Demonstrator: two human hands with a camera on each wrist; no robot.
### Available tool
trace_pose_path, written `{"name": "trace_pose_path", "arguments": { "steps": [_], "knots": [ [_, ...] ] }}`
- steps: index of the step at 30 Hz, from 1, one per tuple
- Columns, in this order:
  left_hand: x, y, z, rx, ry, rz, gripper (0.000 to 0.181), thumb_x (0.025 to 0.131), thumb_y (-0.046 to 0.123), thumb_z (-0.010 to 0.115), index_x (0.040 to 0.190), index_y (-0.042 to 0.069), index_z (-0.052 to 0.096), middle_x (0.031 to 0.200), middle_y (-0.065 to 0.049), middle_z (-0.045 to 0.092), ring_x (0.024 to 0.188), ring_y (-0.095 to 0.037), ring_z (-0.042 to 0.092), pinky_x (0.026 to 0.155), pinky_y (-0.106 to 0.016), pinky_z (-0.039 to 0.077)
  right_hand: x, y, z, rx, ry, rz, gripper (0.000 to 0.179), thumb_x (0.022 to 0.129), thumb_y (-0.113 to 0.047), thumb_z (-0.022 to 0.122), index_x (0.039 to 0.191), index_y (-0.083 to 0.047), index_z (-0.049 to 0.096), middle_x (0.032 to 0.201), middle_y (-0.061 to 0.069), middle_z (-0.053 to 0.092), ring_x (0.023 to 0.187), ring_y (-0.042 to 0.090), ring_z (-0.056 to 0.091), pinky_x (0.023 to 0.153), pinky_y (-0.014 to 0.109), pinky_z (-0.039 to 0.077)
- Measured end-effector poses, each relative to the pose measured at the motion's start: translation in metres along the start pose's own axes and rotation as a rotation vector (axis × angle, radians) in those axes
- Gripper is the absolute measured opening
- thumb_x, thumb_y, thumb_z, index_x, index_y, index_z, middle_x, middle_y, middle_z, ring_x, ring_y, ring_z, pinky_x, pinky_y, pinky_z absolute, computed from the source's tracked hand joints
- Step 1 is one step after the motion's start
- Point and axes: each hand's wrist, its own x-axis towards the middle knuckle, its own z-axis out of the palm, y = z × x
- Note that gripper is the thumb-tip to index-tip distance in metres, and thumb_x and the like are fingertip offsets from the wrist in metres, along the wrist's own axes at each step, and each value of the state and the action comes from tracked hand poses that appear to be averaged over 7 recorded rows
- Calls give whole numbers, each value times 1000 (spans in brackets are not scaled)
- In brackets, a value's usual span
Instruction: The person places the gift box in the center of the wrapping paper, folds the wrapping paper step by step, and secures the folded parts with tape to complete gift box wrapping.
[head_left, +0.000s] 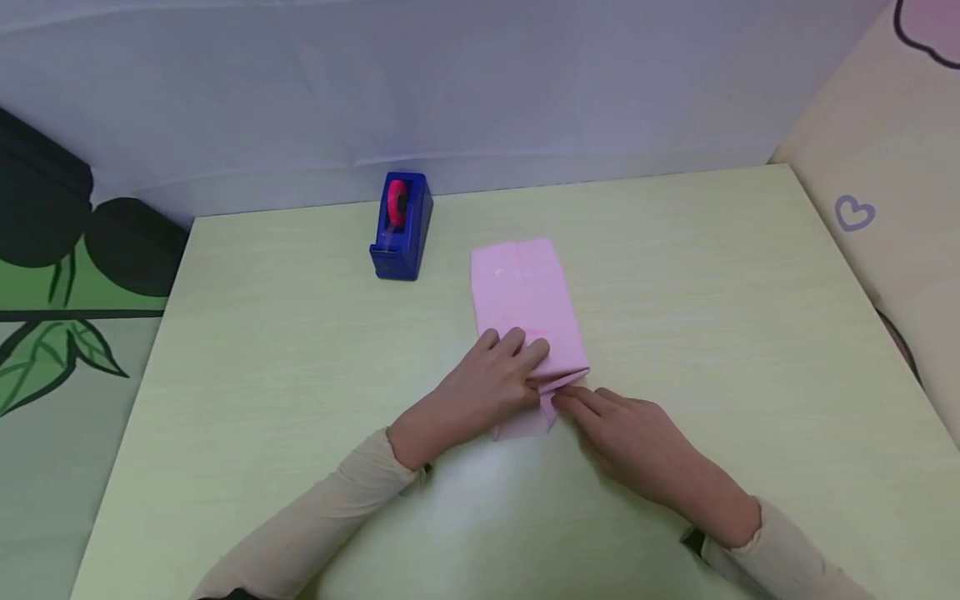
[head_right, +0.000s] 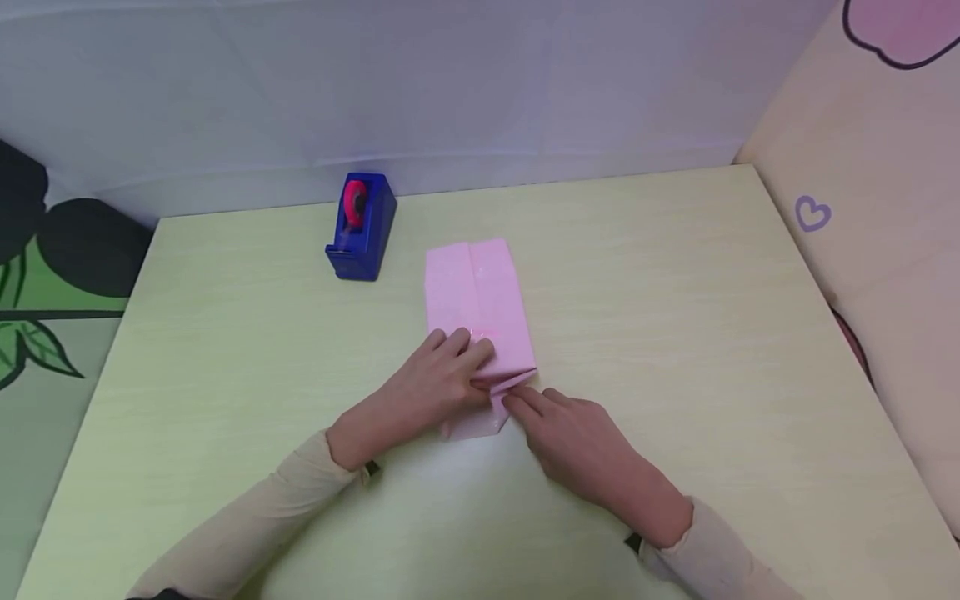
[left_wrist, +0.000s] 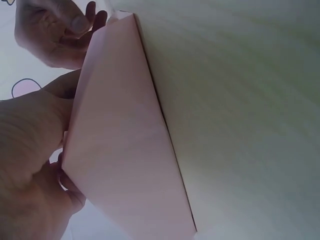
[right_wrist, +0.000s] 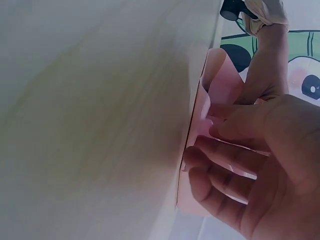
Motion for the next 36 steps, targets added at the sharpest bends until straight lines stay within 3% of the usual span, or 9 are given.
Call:
{"name": "trace_pose_path", "arguments": {
  "steps": [7,11,16,21,28,31,36],
  "knots": [
    [1,-2,-5,-58,-48,14,19,92,20,79,93,40,79,111,2,52,95,-23,45,77,-34,39,0,0,0,-23,-11,-27,48,91,-11,77,138,-8,65,133,3,71,86,16,69,57,29,54],
    [0,-3,-5,-89,-43,21,16,93,24,78,94,40,79,113,2,52,97,-23,45,78,-35,38,2,-1,0,-22,-38,-5,51,94,-13,73,144,-8,60,136,2,68,84,15,67,56,28,53],
    [-1,-1,-1,-43,-7,30,19,93,20,78,97,39,78,113,2,52,95,-24,46,76,-34,39,5,-1,2,25,-78,58,56,99,-15,68,152,-9,51,139,2,65,84,14,67,54,25,51],
    [0,3,0,14,7,15,18,95,13,75,99,32,76,112,2,52,95,-24,47,75,-35,39,6,1,2,124,-88,125,55,101,-15,65,154,-14,50,138,5,68,100,19,74,56,29,55],
    [2,7,0,76,2,-1,16,97,9,72,103,23,76,110,2,49,93,-23,46,75,-34,39,1,9,-14,261,-61,244,49,102,-10,60,150,-20,54,135,5,71,112,22,74,74,40,61],
    [3,7,0,82,-14,-2,16,97,8,71,104,21,76,109,2,48,91,-23,45,75,-33,39,-1,14,-21,277,-21,275,44,100,-8,62,143,-19,59,126,3,74,92,14,71,72,35,59],
    [5,7,0,77,-40,2,16,96,7,73,102,22,78,110,2,49,90,-23,44,76,-31,40,0,22,-26,302,90,324,34,97,-4,68,129,-14,62,95,-4,71,63,2,47,53,20,41]
  ]
}}
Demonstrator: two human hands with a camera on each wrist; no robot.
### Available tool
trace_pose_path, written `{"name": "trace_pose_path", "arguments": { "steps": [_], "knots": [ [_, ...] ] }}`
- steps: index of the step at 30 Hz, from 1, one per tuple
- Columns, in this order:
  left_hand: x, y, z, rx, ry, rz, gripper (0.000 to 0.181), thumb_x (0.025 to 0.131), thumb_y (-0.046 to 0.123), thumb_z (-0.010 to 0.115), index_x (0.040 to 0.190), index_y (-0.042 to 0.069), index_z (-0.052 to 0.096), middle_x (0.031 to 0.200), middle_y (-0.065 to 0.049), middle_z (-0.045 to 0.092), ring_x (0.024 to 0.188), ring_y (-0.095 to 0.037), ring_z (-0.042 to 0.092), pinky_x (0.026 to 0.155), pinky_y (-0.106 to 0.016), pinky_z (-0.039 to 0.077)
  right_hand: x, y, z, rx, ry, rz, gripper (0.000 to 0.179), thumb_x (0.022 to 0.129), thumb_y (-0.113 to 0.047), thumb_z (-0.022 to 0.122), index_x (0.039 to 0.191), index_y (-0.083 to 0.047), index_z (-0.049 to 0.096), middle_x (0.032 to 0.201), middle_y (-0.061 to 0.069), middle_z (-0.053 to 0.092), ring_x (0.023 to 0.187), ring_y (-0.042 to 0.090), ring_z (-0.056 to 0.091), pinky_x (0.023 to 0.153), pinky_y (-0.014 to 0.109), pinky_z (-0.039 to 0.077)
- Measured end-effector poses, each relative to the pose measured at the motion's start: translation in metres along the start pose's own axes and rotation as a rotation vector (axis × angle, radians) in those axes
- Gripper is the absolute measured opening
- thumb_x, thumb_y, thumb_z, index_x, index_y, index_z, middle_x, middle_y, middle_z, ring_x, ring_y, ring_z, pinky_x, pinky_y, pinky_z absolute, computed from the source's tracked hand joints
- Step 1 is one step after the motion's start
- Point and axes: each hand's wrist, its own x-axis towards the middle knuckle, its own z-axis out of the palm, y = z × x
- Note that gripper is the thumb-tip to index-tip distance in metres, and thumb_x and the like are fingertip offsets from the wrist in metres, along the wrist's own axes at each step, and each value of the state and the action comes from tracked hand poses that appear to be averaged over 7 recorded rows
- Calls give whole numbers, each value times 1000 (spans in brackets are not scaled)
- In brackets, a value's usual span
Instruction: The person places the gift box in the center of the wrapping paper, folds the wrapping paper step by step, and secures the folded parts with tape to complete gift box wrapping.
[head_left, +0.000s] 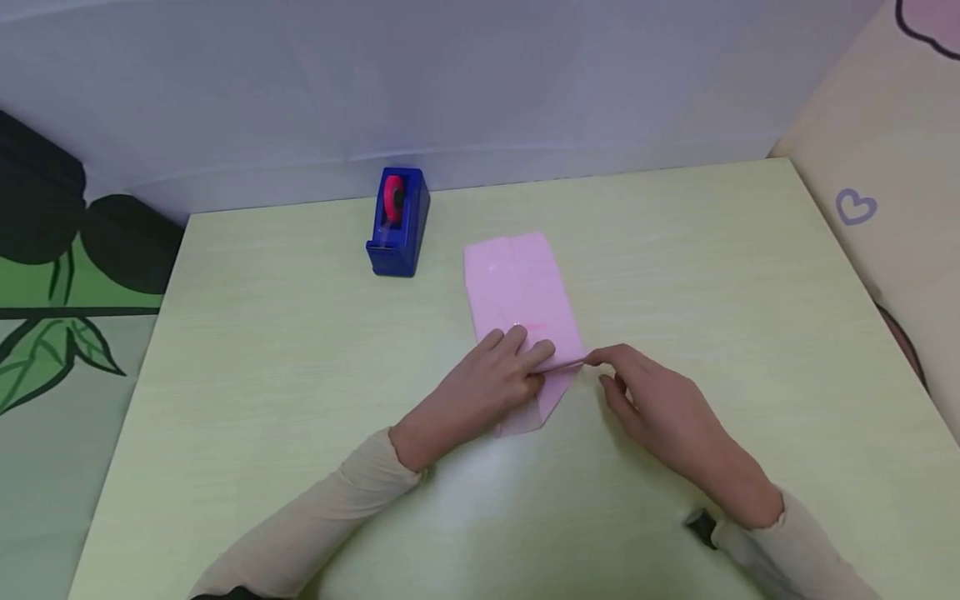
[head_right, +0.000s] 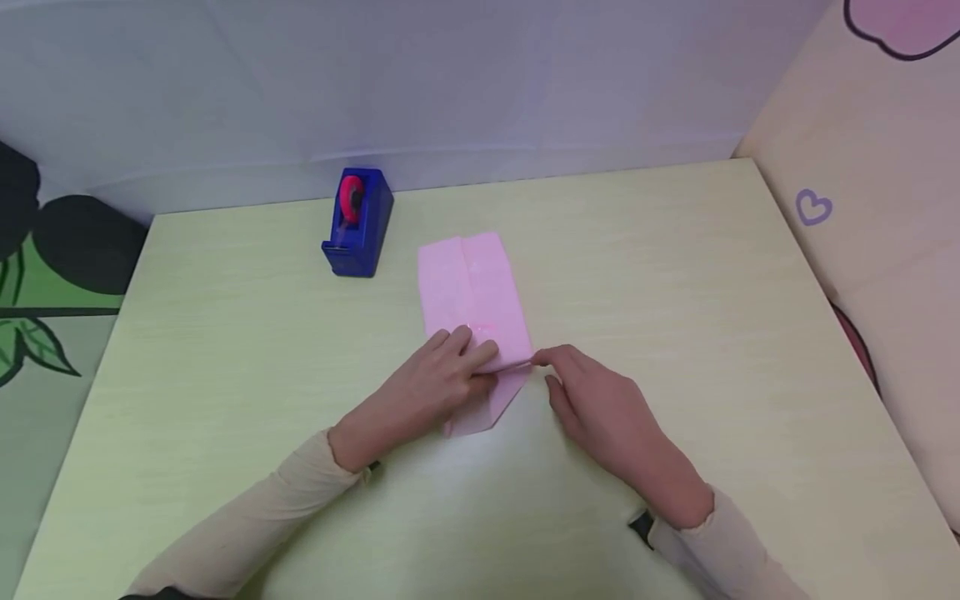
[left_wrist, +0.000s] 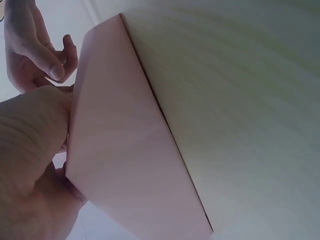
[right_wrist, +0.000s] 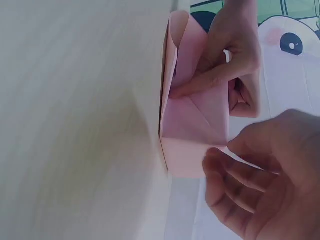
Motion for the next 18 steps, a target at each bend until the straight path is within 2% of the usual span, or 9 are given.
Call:
{"name": "trace_pose_path", "arguments": {
  "steps": [4,7,13,18],
  "knots": [
    [-1,-1,0,-13,-9,0,15,95,8,74,99,22,79,111,3,50,91,-24,44,76,-31,41,9,4,1,30,26,9,35,96,-6,73,127,-11,58,91,-6,69,61,-1,48,51,19,39],
    [-1,-1,0,-22,-16,0,14,95,9,75,98,22,79,111,2,50,92,-23,44,77,-31,41,17,7,4,37,-2,-9,37,95,-8,75,126,-11,56,97,-5,72,64,1,53,54,20,42],
    [-1,-3,0,-44,-17,16,13,95,10,76,99,22,79,110,2,51,93,-24,44,77,-31,42,31,14,6,34,-48,-46,40,93,-9,77,124,-12,52,87,-2,70,65,5,59,56,22,46],
    [-2,-7,1,-49,1,36,27,95,13,77,117,29,77,110,1,51,91,-24,44,74,-30,40,38,17,6,24,-82,-85,44,94,-12,77,129,-14,51,87,-3,69,56,1,47,53,21,43]
  ]
}}
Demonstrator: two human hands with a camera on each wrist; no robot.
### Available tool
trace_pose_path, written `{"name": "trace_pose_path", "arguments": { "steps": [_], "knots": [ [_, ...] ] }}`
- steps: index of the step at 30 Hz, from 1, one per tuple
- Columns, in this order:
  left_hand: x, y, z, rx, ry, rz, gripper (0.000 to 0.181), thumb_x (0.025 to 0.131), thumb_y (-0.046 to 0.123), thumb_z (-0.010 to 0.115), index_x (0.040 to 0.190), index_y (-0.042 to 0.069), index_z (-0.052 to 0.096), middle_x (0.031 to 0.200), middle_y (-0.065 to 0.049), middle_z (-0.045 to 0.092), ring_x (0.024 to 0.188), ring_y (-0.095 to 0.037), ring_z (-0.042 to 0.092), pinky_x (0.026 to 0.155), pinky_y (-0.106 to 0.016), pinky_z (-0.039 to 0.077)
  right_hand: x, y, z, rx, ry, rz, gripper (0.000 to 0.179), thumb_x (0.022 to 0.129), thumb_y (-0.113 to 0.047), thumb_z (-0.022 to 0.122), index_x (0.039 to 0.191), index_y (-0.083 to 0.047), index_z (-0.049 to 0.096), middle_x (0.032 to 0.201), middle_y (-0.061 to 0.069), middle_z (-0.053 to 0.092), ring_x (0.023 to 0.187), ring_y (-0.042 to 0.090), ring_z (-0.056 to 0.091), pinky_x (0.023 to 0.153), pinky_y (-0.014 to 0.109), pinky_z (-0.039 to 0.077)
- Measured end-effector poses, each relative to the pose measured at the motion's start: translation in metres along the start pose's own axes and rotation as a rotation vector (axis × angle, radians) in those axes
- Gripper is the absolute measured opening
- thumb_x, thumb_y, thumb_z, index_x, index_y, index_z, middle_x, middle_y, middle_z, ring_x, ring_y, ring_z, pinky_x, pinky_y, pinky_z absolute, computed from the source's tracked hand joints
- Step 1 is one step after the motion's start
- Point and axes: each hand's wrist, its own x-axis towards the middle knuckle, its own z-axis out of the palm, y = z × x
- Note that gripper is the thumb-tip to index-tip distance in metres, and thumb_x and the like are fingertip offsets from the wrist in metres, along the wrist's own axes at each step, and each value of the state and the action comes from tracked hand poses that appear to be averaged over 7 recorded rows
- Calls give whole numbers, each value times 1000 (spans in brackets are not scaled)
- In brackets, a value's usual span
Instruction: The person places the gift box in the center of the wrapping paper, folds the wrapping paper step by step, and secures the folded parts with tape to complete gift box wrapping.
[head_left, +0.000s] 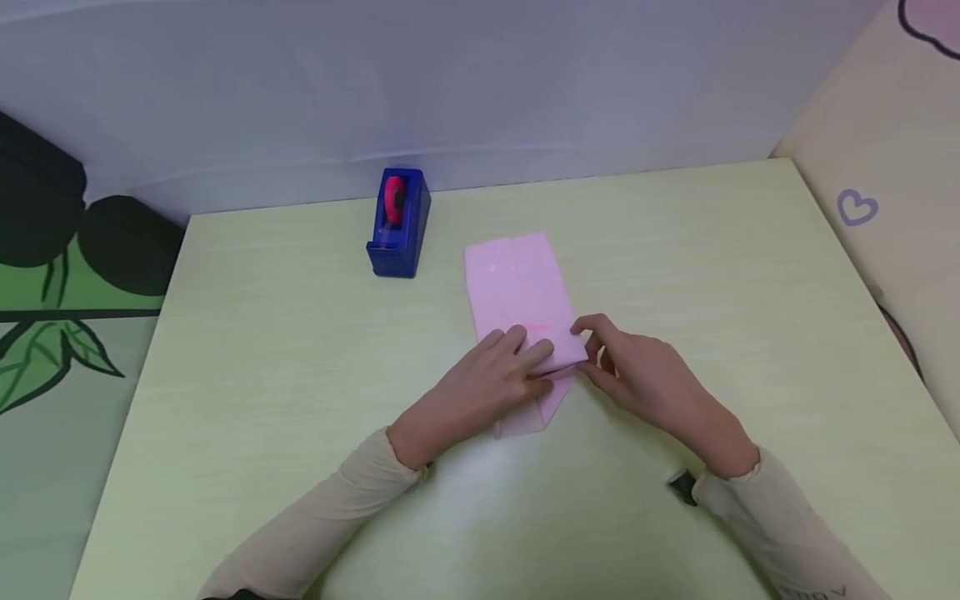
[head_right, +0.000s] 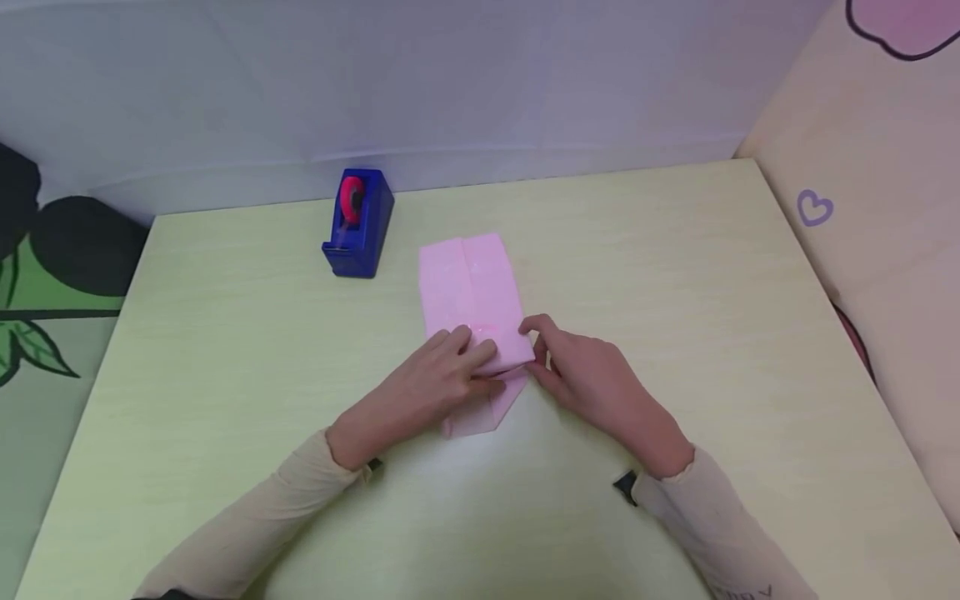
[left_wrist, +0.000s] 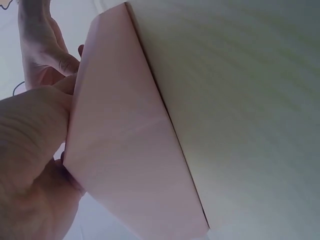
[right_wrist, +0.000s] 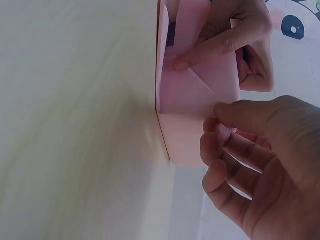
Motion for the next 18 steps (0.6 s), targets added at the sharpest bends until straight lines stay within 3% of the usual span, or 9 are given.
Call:
{"name": "trace_pose_path", "arguments": {
  "steps": [5,18],
  "knots": [
    [-1,-2,1,-3,5,1,39,96,10,75,132,26,70,112,0,52,92,-23,44,75,-29,40,5,0,3,-29,-26,11,45,93,-14,78,127,-14,49,81,-5,63,53,0,40,51,21,38],
    [-1,0,2,-21,-22,-18,25,95,12,76,118,23,74,112,1,52,94,-22,43,79,-30,43,13,-5,22,-36,-43,135,53,93,-24,80,123,-13,38,59,-2,45,51,9,34,48,25,33]
  ]
}}
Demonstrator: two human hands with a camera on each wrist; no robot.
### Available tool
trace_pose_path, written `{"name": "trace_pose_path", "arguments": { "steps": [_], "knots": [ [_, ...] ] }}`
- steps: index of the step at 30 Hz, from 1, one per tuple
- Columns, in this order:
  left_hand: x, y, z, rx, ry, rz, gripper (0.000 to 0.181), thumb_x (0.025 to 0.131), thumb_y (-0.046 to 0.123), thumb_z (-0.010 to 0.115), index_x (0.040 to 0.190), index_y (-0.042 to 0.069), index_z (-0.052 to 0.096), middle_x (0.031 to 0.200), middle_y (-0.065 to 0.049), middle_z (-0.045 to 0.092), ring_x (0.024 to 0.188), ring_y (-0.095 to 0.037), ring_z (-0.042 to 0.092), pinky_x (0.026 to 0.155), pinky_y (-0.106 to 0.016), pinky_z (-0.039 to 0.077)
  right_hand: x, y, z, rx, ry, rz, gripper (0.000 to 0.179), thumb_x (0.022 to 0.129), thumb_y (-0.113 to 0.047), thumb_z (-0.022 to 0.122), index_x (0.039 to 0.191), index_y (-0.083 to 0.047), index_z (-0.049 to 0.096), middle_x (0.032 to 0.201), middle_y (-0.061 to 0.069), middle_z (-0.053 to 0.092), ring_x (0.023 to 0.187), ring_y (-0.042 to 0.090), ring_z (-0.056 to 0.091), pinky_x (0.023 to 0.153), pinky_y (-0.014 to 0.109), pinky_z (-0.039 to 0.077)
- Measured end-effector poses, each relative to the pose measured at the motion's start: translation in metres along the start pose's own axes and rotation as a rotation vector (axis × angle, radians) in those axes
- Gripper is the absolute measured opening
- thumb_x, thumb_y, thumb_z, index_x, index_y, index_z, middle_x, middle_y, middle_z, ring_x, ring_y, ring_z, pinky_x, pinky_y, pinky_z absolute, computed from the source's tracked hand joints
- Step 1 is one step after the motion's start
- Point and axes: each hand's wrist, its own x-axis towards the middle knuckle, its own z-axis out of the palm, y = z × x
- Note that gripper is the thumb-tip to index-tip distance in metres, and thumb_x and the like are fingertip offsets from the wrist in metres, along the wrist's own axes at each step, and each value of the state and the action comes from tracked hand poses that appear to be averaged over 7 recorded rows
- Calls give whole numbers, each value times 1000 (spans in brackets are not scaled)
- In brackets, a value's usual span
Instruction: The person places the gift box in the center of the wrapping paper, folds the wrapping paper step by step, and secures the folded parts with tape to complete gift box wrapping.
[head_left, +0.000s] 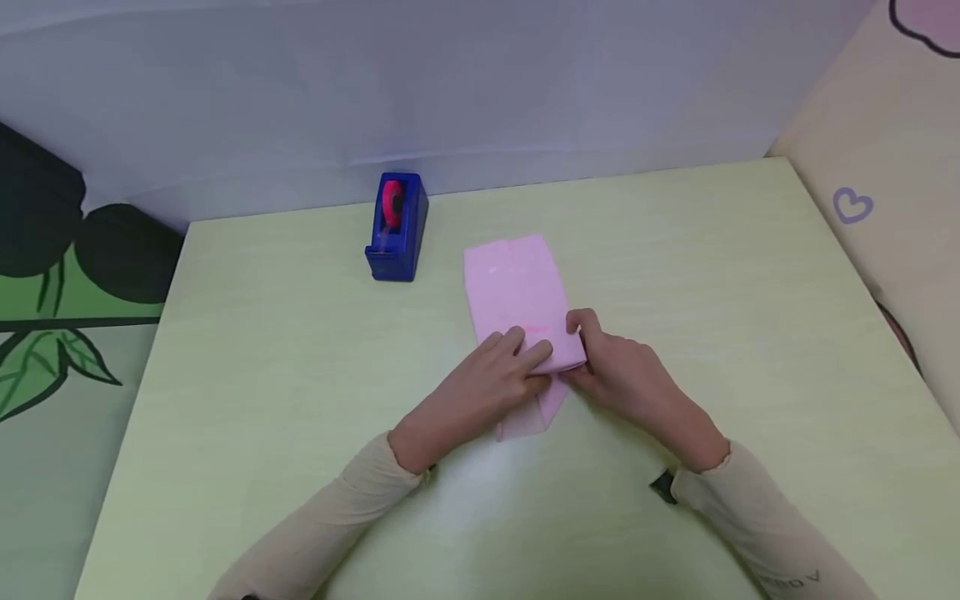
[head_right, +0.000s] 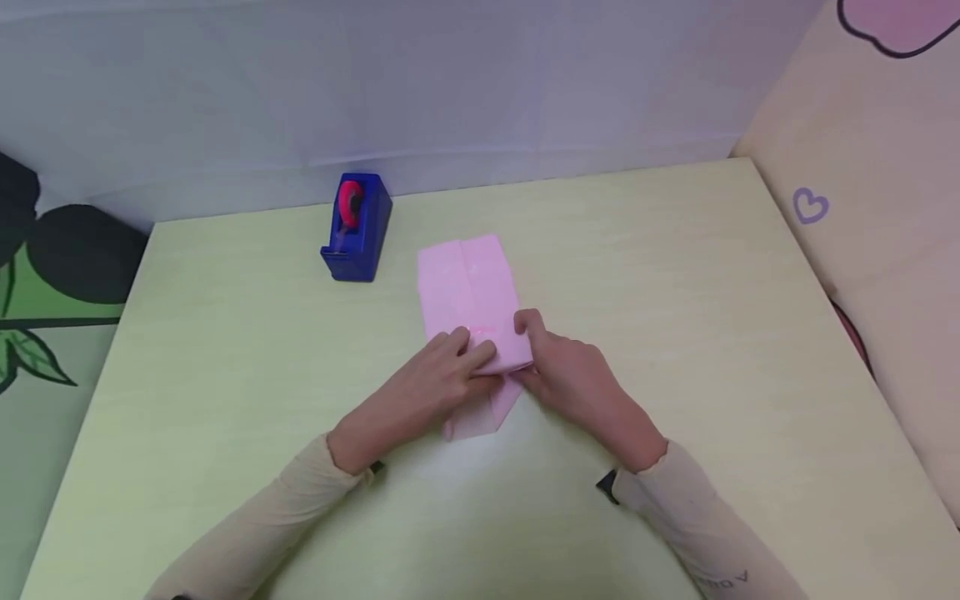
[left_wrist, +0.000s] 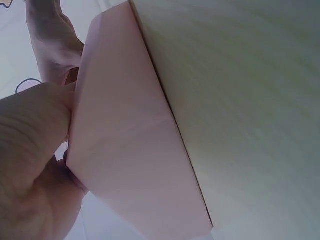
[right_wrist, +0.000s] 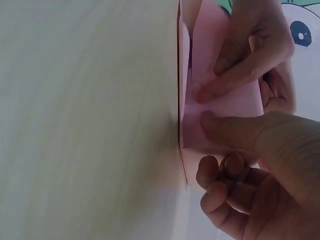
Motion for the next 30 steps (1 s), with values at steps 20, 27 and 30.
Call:
{"name": "trace_pose_path", "arguments": {
  "steps": [20,27,30],
  "knots": [
    [-1,-1,8,83,34,13,23,96,6,73,114,20,75,109,2,50,90,-21,44,76,-27,42,-48,-27,-10,-139,46,-86,38,89,-10,82,120,-5,60,116,6,63,78,13,57,54,22,46],
    [-1,3,10,114,62,-6,25,96,5,70,111,25,76,113,2,52,88,-22,45,72,-28,40,-22,-15,-12,-204,144,-281,63,80,2,86,136,-7,58,142,11,56,130,33,52,94,42,57],
    [-3,5,10,108,70,-7,25,98,5,66,112,23,76,113,0,52,87,-24,46,70,-28,38,-11,-10,-10,-180,108,-310,60,82,5,84,135,-8,59,142,9,57,131,31,51,101,44,55]
  ]
}}
